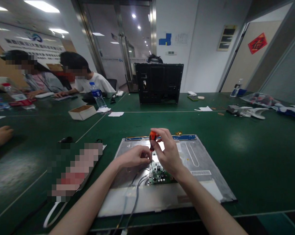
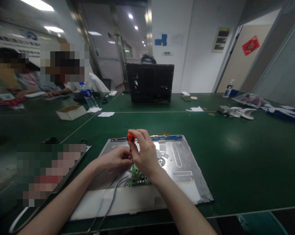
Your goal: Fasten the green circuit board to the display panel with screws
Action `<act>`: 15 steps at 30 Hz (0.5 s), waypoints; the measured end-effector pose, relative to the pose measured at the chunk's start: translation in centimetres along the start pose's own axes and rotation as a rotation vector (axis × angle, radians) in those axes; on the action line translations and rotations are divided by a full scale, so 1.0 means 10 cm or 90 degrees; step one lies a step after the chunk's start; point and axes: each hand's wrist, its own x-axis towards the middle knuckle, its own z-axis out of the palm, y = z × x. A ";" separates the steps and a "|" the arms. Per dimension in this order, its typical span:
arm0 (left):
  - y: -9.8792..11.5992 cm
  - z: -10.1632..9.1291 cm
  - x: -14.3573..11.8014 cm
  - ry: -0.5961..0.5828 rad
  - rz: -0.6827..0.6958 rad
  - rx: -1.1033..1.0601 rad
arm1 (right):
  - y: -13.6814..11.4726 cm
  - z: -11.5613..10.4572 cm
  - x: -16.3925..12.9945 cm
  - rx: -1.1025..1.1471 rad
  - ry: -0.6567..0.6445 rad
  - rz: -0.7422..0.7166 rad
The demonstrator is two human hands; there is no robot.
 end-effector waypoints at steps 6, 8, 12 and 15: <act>-0.01 0.02 0.00 0.001 0.001 -0.012 | 0.02 0.02 -0.02 -0.053 0.013 -0.033; -0.02 0.02 0.00 0.003 0.003 -0.013 | 0.01 0.02 -0.02 -0.066 0.021 -0.040; 0.00 0.01 0.01 0.001 0.001 -0.002 | 0.01 0.02 -0.02 -0.073 0.024 -0.054; 0.05 0.00 -0.01 0.000 -0.012 0.011 | 0.01 0.02 -0.02 -0.064 0.045 -0.048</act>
